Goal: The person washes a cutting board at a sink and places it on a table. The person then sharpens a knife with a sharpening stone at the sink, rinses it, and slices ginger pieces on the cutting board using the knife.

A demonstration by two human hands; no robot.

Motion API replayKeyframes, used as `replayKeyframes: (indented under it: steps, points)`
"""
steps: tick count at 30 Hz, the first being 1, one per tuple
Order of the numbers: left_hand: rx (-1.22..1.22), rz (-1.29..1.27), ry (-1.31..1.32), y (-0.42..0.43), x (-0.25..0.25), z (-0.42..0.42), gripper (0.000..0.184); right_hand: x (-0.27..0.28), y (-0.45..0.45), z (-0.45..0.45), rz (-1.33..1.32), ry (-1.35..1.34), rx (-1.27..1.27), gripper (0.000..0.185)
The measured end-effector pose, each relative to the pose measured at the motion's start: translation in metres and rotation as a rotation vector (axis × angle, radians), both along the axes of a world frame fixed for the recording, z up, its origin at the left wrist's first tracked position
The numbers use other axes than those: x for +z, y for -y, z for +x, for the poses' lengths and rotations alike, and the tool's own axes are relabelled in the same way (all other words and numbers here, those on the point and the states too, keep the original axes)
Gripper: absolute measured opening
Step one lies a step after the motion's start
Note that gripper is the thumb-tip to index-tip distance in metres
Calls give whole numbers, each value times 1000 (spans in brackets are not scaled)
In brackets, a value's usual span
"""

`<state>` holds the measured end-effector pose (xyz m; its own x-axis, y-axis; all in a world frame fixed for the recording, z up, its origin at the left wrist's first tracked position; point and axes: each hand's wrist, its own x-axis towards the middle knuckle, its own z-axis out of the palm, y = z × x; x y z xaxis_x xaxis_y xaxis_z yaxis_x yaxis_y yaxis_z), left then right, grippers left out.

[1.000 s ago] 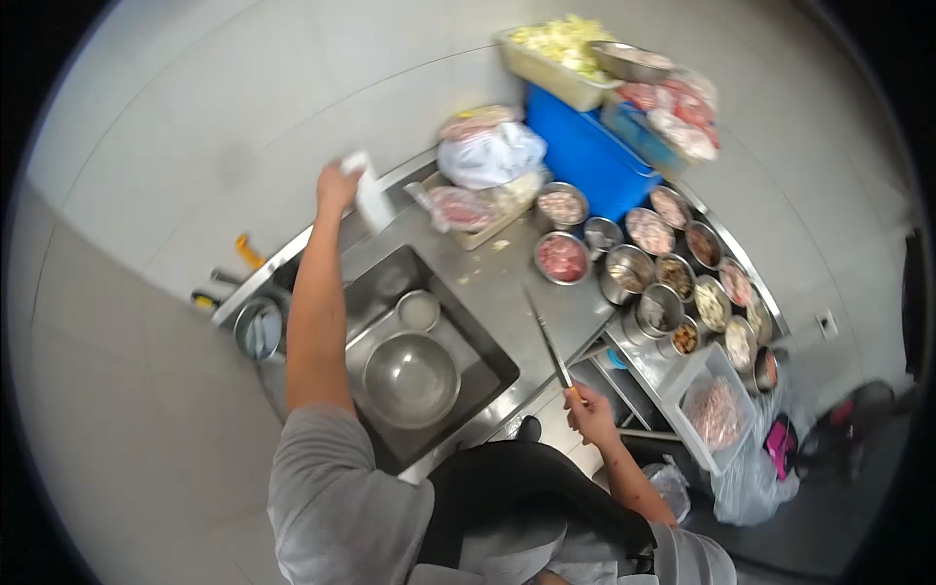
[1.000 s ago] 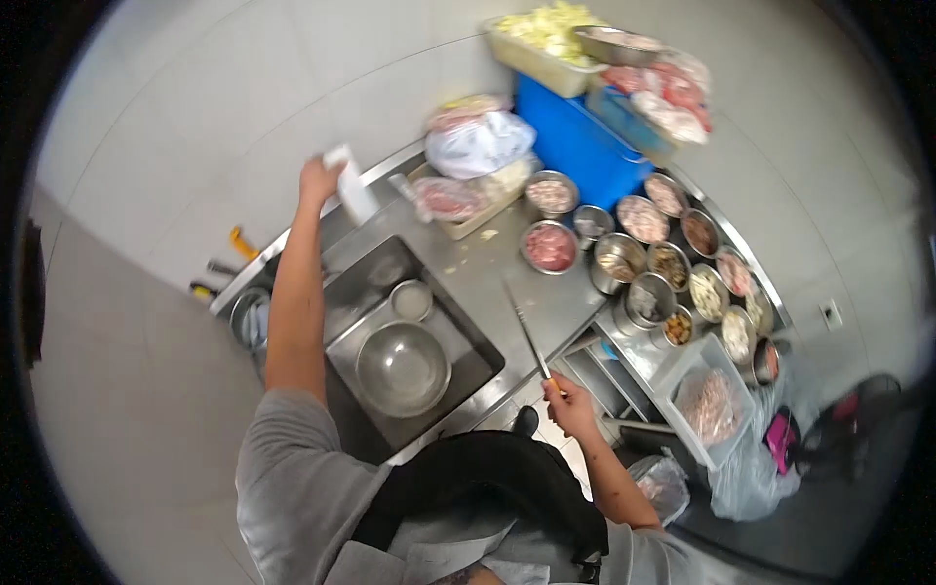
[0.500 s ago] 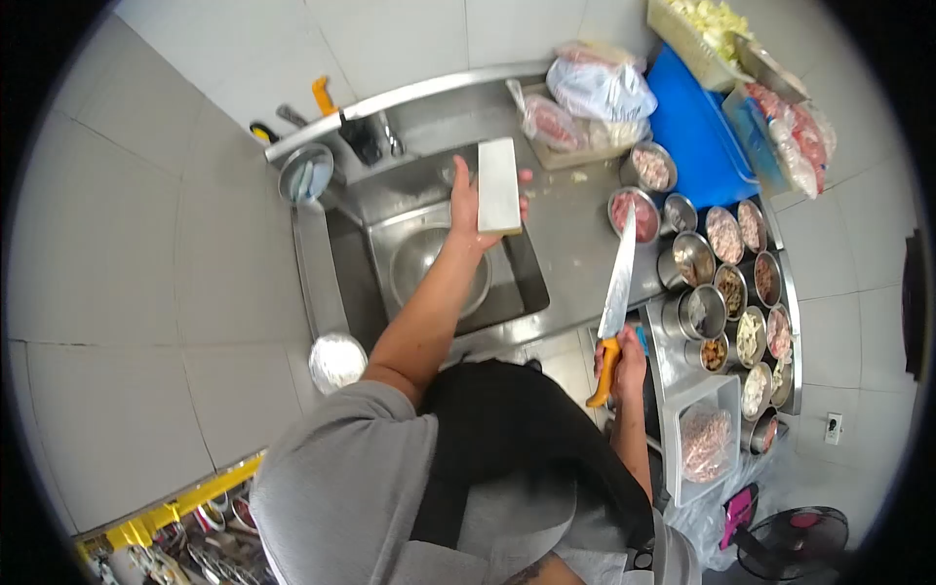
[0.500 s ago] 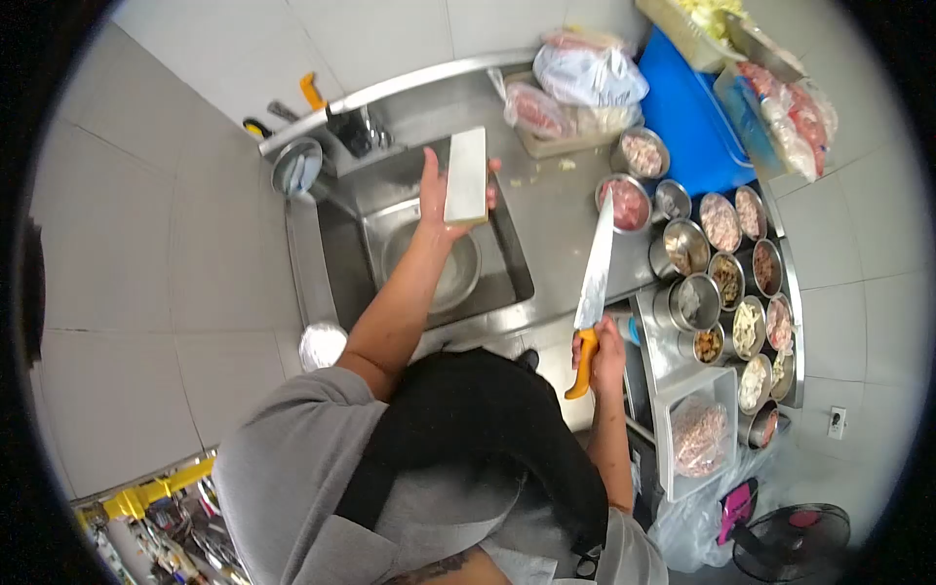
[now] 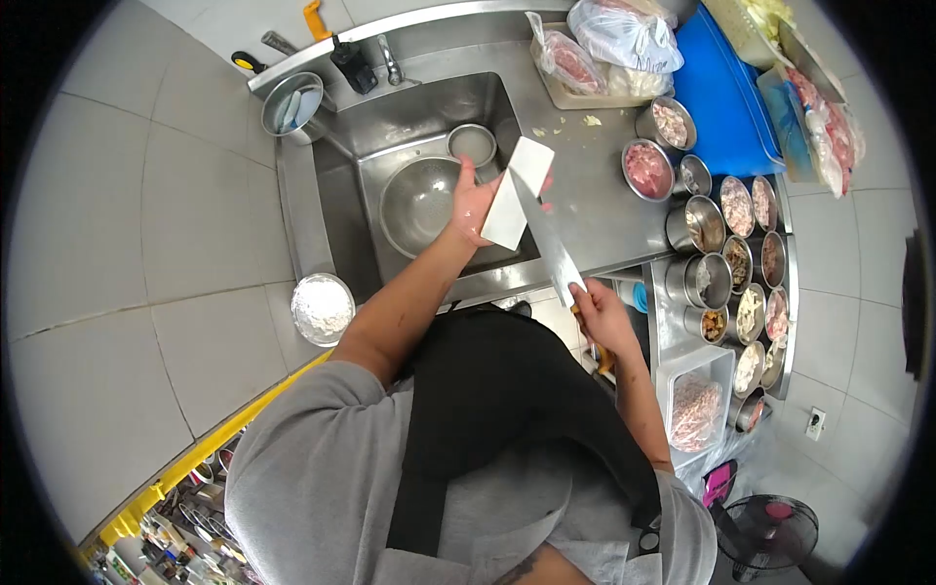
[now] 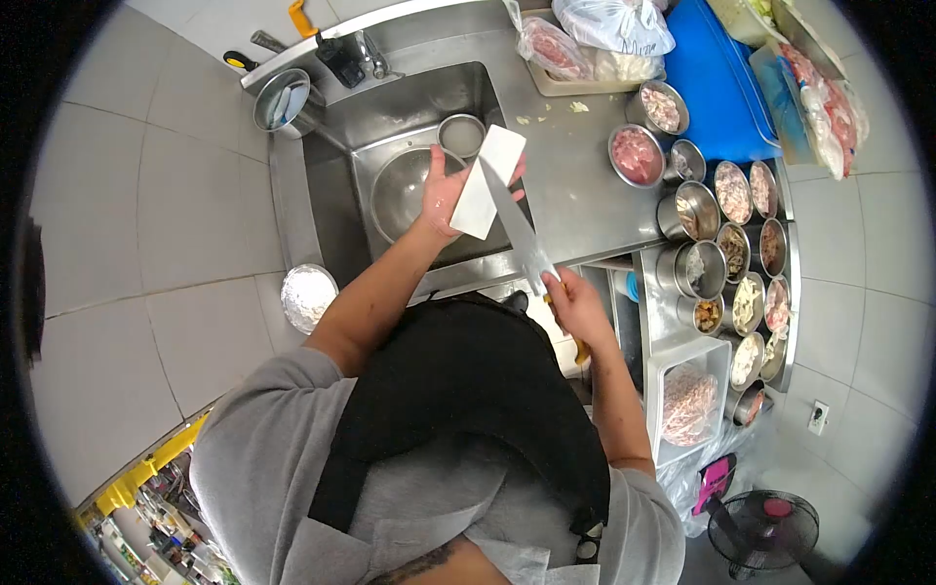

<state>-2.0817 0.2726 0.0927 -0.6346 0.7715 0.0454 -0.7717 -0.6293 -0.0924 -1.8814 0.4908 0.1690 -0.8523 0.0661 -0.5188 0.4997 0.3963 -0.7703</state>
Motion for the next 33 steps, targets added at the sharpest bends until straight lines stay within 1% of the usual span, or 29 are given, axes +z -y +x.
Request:
replayKeyframes:
  steps: [1,2,3,4,5,7,9,10,12,14,16,18,19,21,22,24,25,27,28,29,30,31,32,33]
  points:
    - [-43,-69,-45,-2,2,1,126,-2,2,-10,12,-11,-24,38]
    - [-50,-68,-41,-3,1,3,126,1,9,-24,38,-75,-36,38]
    - [-125,-118,-99,-4,-1,6,129,4,12,-41,64,-137,-50,37]
    - [-199,-166,-160,-6,-3,10,131,-13,6,-60,65,-142,-82,39]
    - [-200,-290,-136,-8,-2,15,133,-11,7,-83,164,-224,-99,45]
    - [-193,-250,-103,-10,-2,19,134,-18,4,-128,313,-263,-210,49]
    - [-156,-202,-96,-10,4,24,135,-42,-13,-160,527,-571,-337,51]
    - [-156,-199,-95,-9,8,23,135,-40,-22,-158,530,-570,-335,51]
    - [-128,-172,-45,-4,11,19,135,-33,-35,-152,409,-677,-372,45]
    - [-82,-144,-41,0,7,8,135,27,-19,-104,151,-323,-226,44]
    - [-33,-117,-35,5,-2,-8,135,28,-20,-51,243,-177,-45,46]
    - [-51,118,-116,9,-15,-25,135,29,-14,-7,228,-59,35,43]
    - [26,-127,-108,8,3,-25,137,33,-11,3,227,-56,42,43]
    - [22,-151,-100,10,16,-27,137,39,-6,14,183,59,54,41]
    - [9,-174,-98,9,18,-27,138,37,-3,11,181,60,49,41]
    - [-45,-198,-140,7,17,-23,138,26,2,-8,259,-50,87,41]
    - [-88,-219,-183,5,16,-21,139,6,2,-22,292,-233,96,44]
    - [-125,-248,-173,4,15,-9,140,17,16,-71,272,-129,8,48]
    - [-145,-278,-163,6,13,-4,140,3,14,-95,322,-192,-18,49]
    - [-201,53,-115,7,-19,-4,140,-10,13,-119,370,-254,-45,50]
    - [-208,48,-115,10,-13,0,140,-7,17,-143,411,-244,-101,51]
    - [-176,-47,-130,13,-1,7,139,-2,18,-161,452,-231,-158,51]
    - [-140,-140,-145,14,8,13,139,-5,11,-171,452,-229,-161,51]
    - [-133,-150,-150,14,10,17,140,-8,-2,-178,396,-310,-254,49]
